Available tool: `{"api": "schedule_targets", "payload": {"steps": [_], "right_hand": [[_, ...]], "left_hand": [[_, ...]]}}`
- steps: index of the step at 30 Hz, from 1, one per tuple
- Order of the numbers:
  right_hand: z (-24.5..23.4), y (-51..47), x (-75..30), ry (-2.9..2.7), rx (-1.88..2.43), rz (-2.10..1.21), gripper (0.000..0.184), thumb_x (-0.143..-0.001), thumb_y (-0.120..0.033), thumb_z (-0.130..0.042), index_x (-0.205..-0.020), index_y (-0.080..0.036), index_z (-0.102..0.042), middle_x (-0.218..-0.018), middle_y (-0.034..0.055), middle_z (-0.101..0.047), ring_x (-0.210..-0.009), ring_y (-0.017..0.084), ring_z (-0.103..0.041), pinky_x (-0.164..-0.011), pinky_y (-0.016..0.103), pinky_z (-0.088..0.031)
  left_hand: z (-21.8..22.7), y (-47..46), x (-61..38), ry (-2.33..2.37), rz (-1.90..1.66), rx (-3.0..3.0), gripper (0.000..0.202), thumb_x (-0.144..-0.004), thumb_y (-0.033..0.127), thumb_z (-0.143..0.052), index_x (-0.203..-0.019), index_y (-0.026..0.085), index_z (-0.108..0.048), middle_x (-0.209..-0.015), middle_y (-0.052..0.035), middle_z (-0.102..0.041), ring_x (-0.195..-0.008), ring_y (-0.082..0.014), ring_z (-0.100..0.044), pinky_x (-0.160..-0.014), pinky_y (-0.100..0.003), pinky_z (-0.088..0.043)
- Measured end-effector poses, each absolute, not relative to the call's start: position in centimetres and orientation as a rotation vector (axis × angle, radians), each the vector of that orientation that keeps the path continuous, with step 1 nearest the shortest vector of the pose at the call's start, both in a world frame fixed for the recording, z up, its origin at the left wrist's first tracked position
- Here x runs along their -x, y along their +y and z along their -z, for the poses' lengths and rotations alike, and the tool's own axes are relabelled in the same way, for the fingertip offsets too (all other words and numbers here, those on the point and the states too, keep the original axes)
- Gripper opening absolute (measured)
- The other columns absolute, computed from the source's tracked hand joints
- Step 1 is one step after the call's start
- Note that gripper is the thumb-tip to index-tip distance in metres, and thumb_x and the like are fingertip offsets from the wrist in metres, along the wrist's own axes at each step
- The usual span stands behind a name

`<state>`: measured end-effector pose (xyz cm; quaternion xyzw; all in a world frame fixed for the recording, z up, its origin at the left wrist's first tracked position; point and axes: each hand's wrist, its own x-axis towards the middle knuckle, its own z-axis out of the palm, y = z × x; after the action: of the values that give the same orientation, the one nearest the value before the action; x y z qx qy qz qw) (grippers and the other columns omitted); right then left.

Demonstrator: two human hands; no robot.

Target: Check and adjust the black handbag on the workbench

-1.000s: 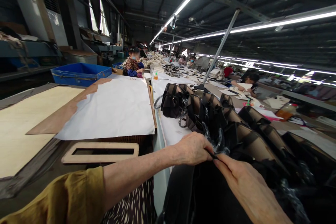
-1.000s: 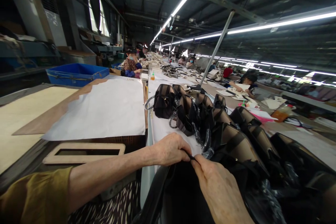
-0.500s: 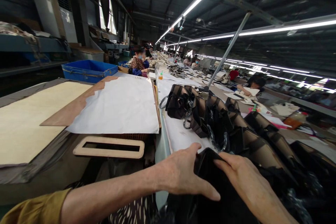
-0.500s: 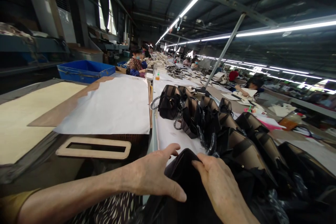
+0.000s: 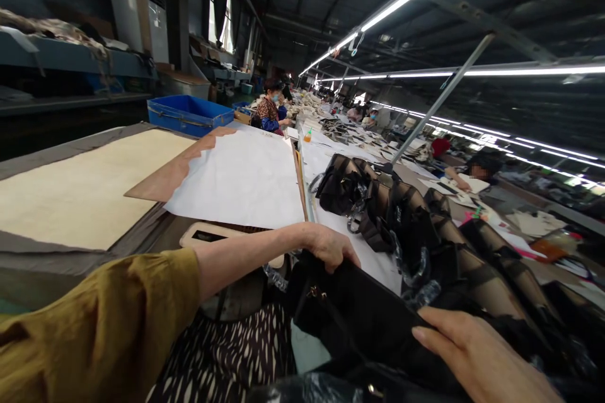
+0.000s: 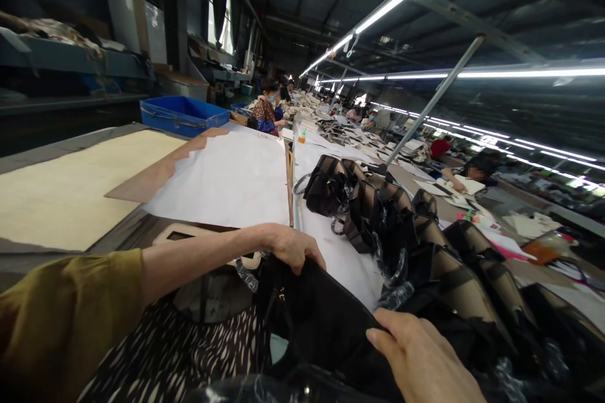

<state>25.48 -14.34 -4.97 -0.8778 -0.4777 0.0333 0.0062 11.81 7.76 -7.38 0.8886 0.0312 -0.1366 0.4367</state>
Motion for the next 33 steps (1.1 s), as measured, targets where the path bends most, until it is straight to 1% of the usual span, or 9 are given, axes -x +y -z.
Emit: {"api": "schedule_targets", "payload": {"steps": [3,6,10,14,19,21,25,28,33], "right_hand": [[5.9,-15.6,-26.2,-1.484,2.758,-0.129,0.04,-0.075,-0.049,-0.046,-0.1,-0.025,-0.066,-0.095,0.0075,-0.069,-0.092,0.026,-0.062,-0.077,0.035,-0.051],[6.2,-16.4,-26.7,-1.571,2.708,-0.134,0.035,-0.078,-0.048,-0.045,-0.096,-0.026,-0.067,-0.089,0.0057,-0.07,-0.087,0.026,-0.064,-0.073,0.034,-0.052],[6.8,-17.2,-27.6,-1.584,2.659,-0.121,0.033,-0.078,-0.047,-0.046,-0.093,-0.027,-0.066,-0.091,0.0046,-0.069,-0.085,0.025,-0.064,-0.069,0.033,-0.053],[7.4,-17.5,-28.6,-1.568,2.594,-0.136,0.03,-0.077,-0.047,-0.048,-0.093,-0.028,-0.066,-0.089,0.0026,-0.07,-0.083,0.024,-0.064,-0.067,0.03,-0.053],[6.9,-17.1,-28.3,-1.556,2.632,-0.242,0.035,-0.078,-0.049,-0.045,-0.095,-0.027,-0.066,-0.092,0.0024,-0.07,-0.087,0.025,-0.063,-0.069,0.032,-0.053],[6.6,-17.0,-27.9,-1.559,2.642,-0.287,0.035,-0.079,-0.049,-0.044,-0.097,-0.027,-0.066,-0.093,0.0023,-0.069,-0.089,0.025,-0.063,-0.07,0.032,-0.052],[6.3,-17.0,-27.3,-1.507,2.67,-0.163,0.036,-0.077,-0.049,-0.046,-0.097,-0.027,-0.067,-0.095,0.0028,-0.069,-0.091,0.025,-0.062,-0.074,0.033,-0.052],[6.2,-17.0,-27.1,-1.541,2.671,-0.162,0.035,-0.078,-0.049,-0.044,-0.094,-0.027,-0.067,-0.097,0.0029,-0.069,-0.09,0.025,-0.063,-0.069,0.032,-0.053],[6.7,-17.2,-27.8,-1.566,2.582,-0.163,0.032,-0.076,-0.049,-0.049,-0.091,-0.028,-0.068,-0.086,0.0019,-0.071,-0.082,0.025,-0.065,-0.068,0.032,-0.054]], "left_hand": [[7.8,7.0,-12.3,-0.032,0.254,-2.239,0.051,-0.053,0.0,-0.049,-0.101,0.013,-0.061,-0.073,0.0018,-0.06,-0.071,-0.0154,-0.054,-0.058,-0.022,-0.043],[8.6,6.6,-12.8,-0.086,0.118,-2.171,0.042,-0.059,0.008,-0.057,-0.101,0.015,-0.061,-0.077,0.0028,-0.061,-0.071,-0.014,-0.054,-0.062,-0.021,-0.043],[9.2,6.8,-13.4,-0.095,0.036,-2.119,0.037,-0.06,0.018,-0.066,-0.097,0.017,-0.062,-0.071,0.0046,-0.058,-0.064,-0.0108,-0.053,-0.06,-0.02,-0.042],[8.9,6.8,-13.8,-0.07,0.056,-2.035,0.032,-0.06,0.02,-0.069,-0.092,0.016,-0.064,-0.068,0.005,-0.057,-0.061,-0.0095,-0.053,-0.058,-0.018,-0.042],[8.5,6.5,-14.0,-0.113,0.039,-2.056,0.023,-0.065,0.027,-0.068,-0.084,0.015,-0.066,-0.07,0.004,-0.06,-0.066,-0.0095,-0.054,-0.062,-0.016,-0.042],[8.5,6.4,-14.1,-0.14,0.002,-2.111,0.024,-0.068,0.032,-0.067,-0.086,0.015,-0.067,-0.074,0.0029,-0.062,-0.07,-0.0101,-0.055,-0.065,-0.016,-0.041],[8.6,6.4,-14.3,-0.122,0.032,-2.113,0.031,-0.071,0.037,-0.063,-0.092,0.015,-0.066,-0.08,0.0007,-0.064,-0.075,-0.0124,-0.056,-0.07,-0.018,-0.041],[8.8,6.5,-14.4,-0.072,0.116,-2.039,0.034,-0.069,0.039,-0.065,-0.094,0.017,-0.066,-0.081,0.0007,-0.064,-0.076,-0.0135,-0.057,-0.071,-0.02,-0.043],[8.8,6.7,-14.5,0.002,0.25,-1.947,0.037,-0.065,0.042,-0.067,-0.093,0.017,-0.065,-0.079,-0.0002,-0.064,-0.077,-0.0155,-0.058,-0.074,-0.024,-0.044]]}}
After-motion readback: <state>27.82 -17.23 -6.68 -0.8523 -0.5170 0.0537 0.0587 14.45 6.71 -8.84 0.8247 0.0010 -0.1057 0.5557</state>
